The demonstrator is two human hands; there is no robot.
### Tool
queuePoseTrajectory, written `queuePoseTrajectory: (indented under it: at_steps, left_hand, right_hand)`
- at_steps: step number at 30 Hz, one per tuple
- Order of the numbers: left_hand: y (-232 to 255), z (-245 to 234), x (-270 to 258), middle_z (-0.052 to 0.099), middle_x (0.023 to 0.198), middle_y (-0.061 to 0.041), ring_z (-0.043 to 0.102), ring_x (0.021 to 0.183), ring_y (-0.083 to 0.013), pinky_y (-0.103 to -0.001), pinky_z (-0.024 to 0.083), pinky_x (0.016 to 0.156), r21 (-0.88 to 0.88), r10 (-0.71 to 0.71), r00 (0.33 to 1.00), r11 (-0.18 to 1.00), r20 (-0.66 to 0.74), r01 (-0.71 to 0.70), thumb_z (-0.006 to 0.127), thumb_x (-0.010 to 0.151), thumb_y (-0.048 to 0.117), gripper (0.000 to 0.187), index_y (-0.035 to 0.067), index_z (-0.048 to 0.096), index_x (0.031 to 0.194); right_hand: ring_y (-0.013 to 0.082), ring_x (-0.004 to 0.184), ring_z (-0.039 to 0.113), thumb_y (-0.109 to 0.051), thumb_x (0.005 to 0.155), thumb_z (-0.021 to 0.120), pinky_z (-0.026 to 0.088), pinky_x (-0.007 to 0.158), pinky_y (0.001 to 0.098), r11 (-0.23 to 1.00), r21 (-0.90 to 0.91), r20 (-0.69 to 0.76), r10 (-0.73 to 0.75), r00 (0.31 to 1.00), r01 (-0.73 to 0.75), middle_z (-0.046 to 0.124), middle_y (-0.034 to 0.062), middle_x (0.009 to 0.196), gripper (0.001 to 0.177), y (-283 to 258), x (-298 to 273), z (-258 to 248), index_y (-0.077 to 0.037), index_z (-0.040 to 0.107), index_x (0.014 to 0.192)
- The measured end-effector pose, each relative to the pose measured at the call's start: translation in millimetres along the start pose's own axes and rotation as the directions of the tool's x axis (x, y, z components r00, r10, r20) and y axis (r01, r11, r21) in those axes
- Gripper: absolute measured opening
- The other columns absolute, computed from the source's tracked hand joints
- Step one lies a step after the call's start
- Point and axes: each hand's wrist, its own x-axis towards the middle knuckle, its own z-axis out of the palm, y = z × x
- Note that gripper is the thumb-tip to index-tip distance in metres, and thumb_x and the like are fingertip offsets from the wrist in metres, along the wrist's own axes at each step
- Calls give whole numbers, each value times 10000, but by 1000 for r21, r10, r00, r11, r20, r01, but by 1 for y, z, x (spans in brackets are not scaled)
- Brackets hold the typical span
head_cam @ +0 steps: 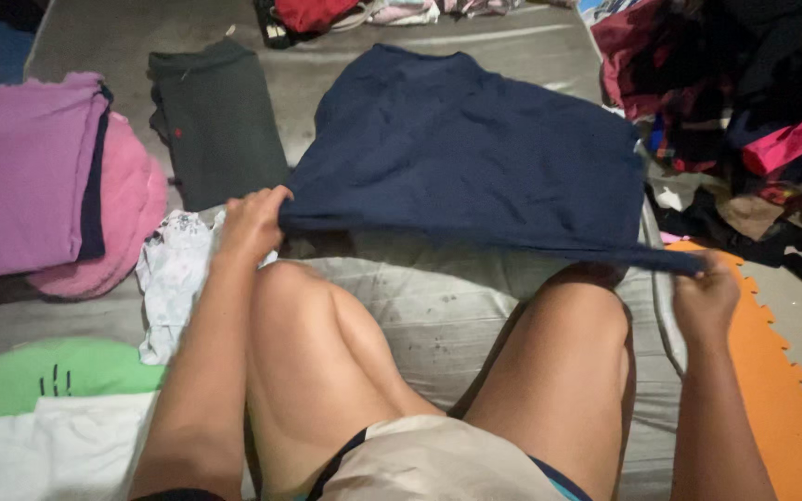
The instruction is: The person picks up several children's clothing items including a white dress, a blue shirt, a pink shirt, green shorts, and white undergarments from a pile and folds them one by one on a flat surface.
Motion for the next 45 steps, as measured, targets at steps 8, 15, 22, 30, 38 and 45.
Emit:
queuePoseTrajectory:
  at_steps: [8, 15, 22, 30, 38, 45]
  left_hand:
    - [-37, -21, -8, 774, 943, -171, 750, 882, -268, -403, 572, 811, -270, -260, 833, 862, 488, 428, 726, 719, 16, 556, 146, 718, 1259]
    - [-56, -18, 24, 755, 1054, -116, 664, 931, -225, -390, 534, 795, -384, 43, 827, 899, 561, 213, 841, 797, 206, 408, 81, 766, 1179]
    - [-62, 25, 154, 691, 1097, -58, 614, 892, -154, -344, 465, 736, -917, -197, 927, 181, 319, 354, 705, 965, 239, 432, 14, 636, 1327]
    - [-55, 112, 141, 613, 1303, -47, 592, 1082, -211, -420, 447, 886, -537, -505, 624, 327, 596, 778, 699, 800, 655, 864, 212, 378, 1470]
    - [-42, 125, 66, 593, 1297, -123, 569, 1186, -369, -513, 444, 953, -49, -414, 869, 896, 271, 442, 793, 823, 294, 567, 238, 540, 1327]
    - [-101, 112, 88, 668, 885, -78, 598, 800, -291, -314, 450, 761, -802, -481, 868, 468, 122, 371, 674, 1092, 183, 126, 93, 676, 1180]
  right_hand:
    - [137, 1086, 636, 125, 960, 585, 498, 999, 294, 909, 381, 251, 73, 965, -168, 689, 43, 1142, 261, -2, -7, -36, -22, 673, 1156]
    - [205, 1051, 688, 5, 903, 655, 503, 996, 356, 916, 108, 487, 289, 824, -386, 755, 107, 1122, 304, 71, 20, -46, 16, 728, 1198]
    - [157, 1071, 679, -240, 960, 646, 496, 1003, 354, 286, 756, 554, 198, 808, -588, 722, -6, 1132, 253, 105, 113, 15, -124, 706, 1176]
    - [230, 1090, 700, -409, 943, 655, 534, 940, 406, 333, 505, 612, 513, 602, -796, 724, 39, 1240, 475, 84, 103, 76, -113, 607, 1312]
    - [253, 983, 540, -293, 1075, 717, 336, 831, 480, 594, 407, 440, 538, 719, -694, 652, 102, 1265, 456, 133, 87, 93, -23, 627, 1431]
    - [206, 1108, 686, -156, 1161, 617, 618, 984, 373, 529, 798, 225, 183, 957, -289, 652, 68, 1188, 153, 138, 112, 59, -52, 505, 1168]
